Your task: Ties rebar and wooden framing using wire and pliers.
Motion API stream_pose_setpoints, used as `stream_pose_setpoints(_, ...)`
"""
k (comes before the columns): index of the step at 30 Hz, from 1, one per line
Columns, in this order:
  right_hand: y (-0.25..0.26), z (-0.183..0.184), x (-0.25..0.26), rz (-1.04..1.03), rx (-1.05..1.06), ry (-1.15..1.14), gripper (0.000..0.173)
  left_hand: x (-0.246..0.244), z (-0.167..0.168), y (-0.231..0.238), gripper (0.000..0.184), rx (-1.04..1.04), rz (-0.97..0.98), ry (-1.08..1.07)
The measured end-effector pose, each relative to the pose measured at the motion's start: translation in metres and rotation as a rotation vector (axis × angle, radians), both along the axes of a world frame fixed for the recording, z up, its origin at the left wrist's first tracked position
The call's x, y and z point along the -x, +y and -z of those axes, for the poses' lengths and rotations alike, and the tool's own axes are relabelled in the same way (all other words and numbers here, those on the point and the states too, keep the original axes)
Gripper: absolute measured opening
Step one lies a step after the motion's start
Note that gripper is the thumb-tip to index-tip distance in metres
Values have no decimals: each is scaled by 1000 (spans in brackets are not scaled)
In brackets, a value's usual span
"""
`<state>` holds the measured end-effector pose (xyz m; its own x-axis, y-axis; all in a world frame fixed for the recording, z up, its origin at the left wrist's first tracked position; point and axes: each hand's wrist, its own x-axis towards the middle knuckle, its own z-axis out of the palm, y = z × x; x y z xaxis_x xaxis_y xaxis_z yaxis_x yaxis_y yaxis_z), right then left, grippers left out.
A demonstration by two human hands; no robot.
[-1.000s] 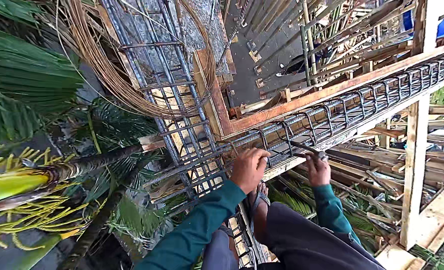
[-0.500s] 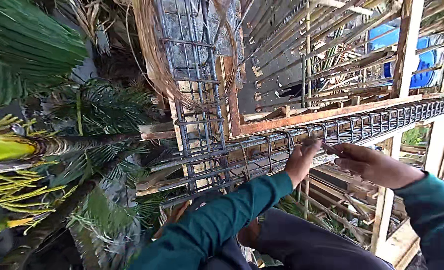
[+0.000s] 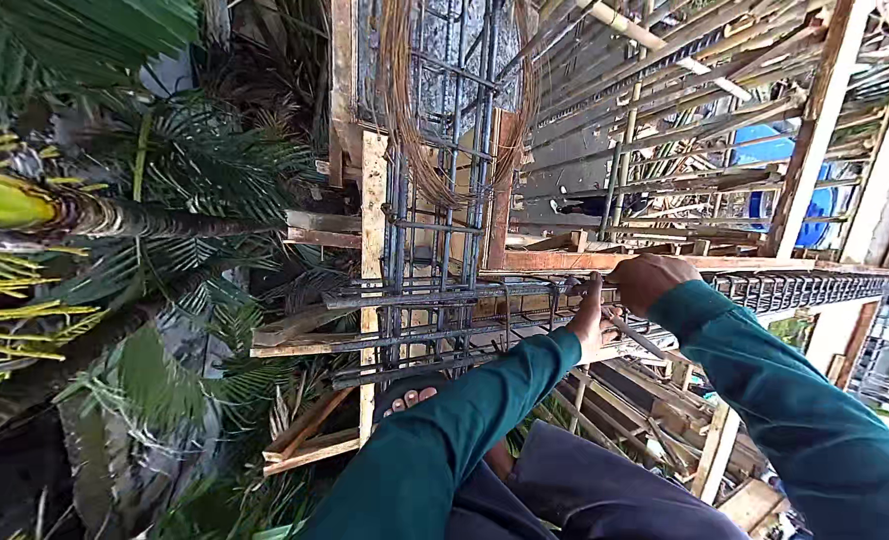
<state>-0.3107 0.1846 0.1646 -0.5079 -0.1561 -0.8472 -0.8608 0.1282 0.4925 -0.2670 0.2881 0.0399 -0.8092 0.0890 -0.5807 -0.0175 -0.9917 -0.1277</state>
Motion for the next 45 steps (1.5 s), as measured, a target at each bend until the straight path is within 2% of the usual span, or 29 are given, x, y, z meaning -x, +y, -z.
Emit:
stream_pose_setpoints(7, -11, 13, -12, -64, -30, 3, 19, 4, 7, -4, 100, -104, -85, -21)
stream_pose_setpoints(10, -22, 14, -20, -123, -56, -1, 16, 1, 0, -12, 96, -95, -126, -32)
stream_pose_setpoints(16, -44, 17, -21, -204, -86, -52, 17, -2, -16, -34, 104, -189, -236, -49)
stream_pose_setpoints(20, -47, 19, -21, -257, -94, -75, 17, -8, -24, -44, 97, -253, -280, -60)
stream_pose_setpoints(24, -39, 21, -12, -426, -85, -152, 17, -1, -8, -40, 91, -251, -346, -59)
stream_pose_setpoints(28, -13, 22, 11, -627, 24, -295, 16, 4, -5, -40, 81, -259, -349, -122)
stream_pose_setpoints(29, -5, 21, 16, -683, 78, -321, 20, 4, -6, -41, 79, -253, -335, -134)
stream_pose_setpoints(30, 2, 17, 20, -737, 130, -332, 31, 5, -6, -41, 79, -248, -325, -147)
stream_pose_setpoints(32, 8, 3, 26, -864, 184, -340, 65, 4, -5, -44, 82, -246, -304, -157)
stream_pose_setpoints(33, 10, -4, 32, -940, 164, -340, 73, 2, -6, -46, 84, -249, -288, -159)
stream_pose_setpoints(35, 14, -11, 52, -1104, 113, -339, 81, 3, -8, -48, 85, -254, -259, -168)
stream_pose_setpoints(37, 20, -5, 71, -1219, 181, -344, 81, 6, -8, -48, 82, -262, -236, -177)
stream_pose_setpoints(38, 20, 1, 74, -1212, 224, -338, 72, 7, -8, -48, 81, -263, -223, -176)
stream_pose_setpoints(39, 20, 9, 75, -1161, 284, -335, 56, 7, -7, -48, 79, -258, -203, -172)
stream_pose_setpoints(40, 20, 14, 70, -1067, 276, -296, 41, 6, -7, -48, 78, -259, -181, -172)
stream_pose_setpoints(41, 18, 13, 60, -929, 197, -230, 36, 6, -9, -47, 77, -268, -153, -193)
stream_pose_setpoints(43, 9, 4, 26, -579, -48, -78, 43, 4, -16, -43, 71, -289, -91, -280)
stream_pose_setpoints(45, 1, -3, -1, -277, -194, 51, 47, 0, -23, -35, 65, -248, -37, -343)
